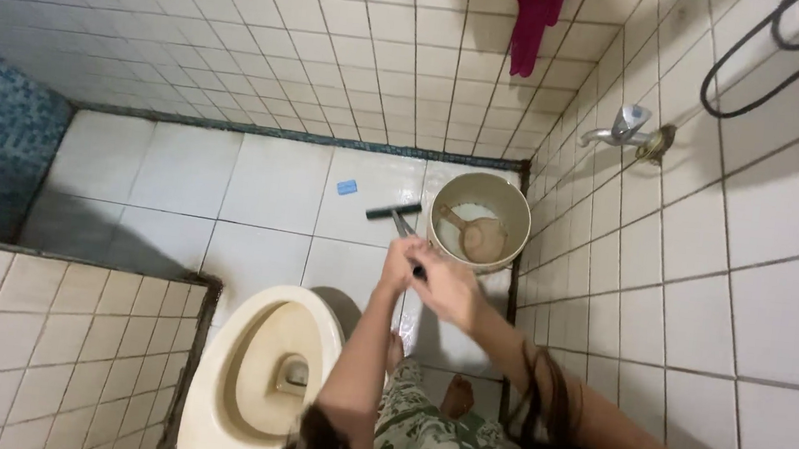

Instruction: The person cleans the bathroom floor by scraping water across the floor tiles using a squeegee.

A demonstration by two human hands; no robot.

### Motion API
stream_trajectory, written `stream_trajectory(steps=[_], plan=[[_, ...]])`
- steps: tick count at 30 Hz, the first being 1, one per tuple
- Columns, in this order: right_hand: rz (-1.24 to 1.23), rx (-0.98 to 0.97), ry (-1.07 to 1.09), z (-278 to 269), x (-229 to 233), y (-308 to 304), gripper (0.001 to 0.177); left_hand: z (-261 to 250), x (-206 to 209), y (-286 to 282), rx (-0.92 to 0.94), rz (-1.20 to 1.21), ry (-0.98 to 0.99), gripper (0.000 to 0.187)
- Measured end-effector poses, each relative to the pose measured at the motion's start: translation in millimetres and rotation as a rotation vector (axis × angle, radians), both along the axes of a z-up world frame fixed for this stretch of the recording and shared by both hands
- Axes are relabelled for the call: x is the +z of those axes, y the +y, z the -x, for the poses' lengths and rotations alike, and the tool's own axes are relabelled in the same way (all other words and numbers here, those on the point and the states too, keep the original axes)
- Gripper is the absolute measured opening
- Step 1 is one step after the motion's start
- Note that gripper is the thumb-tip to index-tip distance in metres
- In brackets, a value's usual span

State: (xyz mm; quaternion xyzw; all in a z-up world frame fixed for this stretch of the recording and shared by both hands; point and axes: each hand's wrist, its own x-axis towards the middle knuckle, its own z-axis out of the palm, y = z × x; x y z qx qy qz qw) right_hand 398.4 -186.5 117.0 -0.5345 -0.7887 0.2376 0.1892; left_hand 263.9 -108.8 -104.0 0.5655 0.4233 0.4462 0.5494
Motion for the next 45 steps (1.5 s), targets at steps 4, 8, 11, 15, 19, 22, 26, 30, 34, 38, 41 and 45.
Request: stream_trajectory(steps=[4,8,11,15,19,22,26,30,34,38,41,45], plan=[[0.165,-0.092,-0.011,-4,-6,44,0.039,2,28,53,-0.155,0.007,0.074,0.014],[0.063,-0.171,0.201,-7,-16,56,0.031,-8,34,63,-0.136,-0.131,0.138,0.015],[0.054,-0.203,0.286,-3,-39,63,0.031,-6,23,73,-0.179,-0.112,0.083,0.014],[0.133,-0.248,0.32,11,-65,86,0.035,14,19,121,-0.401,-0.223,0.443,0.035],[0.071,-0.25,0.458,25,-68,113,0.033,22,33,156,-0.509,-0.265,0.752,0.03],[-0.091,-0.211,0.381,38,-57,137,0.031,36,57,175,-0.491,-0.235,0.755,0.024],[-0.403,0.075,0.408,55,-49,175,0.018,68,75,167,-0.289,0.027,0.459,0.029],[0.081,0.102,0.658,73,-75,175,0.013,83,70,140,-0.131,0.054,0.323,0.019],[-0.018,0.048,0.711,89,-82,152,0.011,90,79,112,-0.061,-0.052,0.439,0.012],[-0.092,0.131,0.63,89,-70,136,0.016,87,87,73,0.075,0.007,0.206,0.016],[-0.066,0.113,0.738,95,-72,117,0.008,89,97,62,0.07,-0.231,0.382,0.021],[0.024,0.111,0.763,101,-85,117,0.01,100,91,71,-0.021,-0.258,0.465,0.023]])
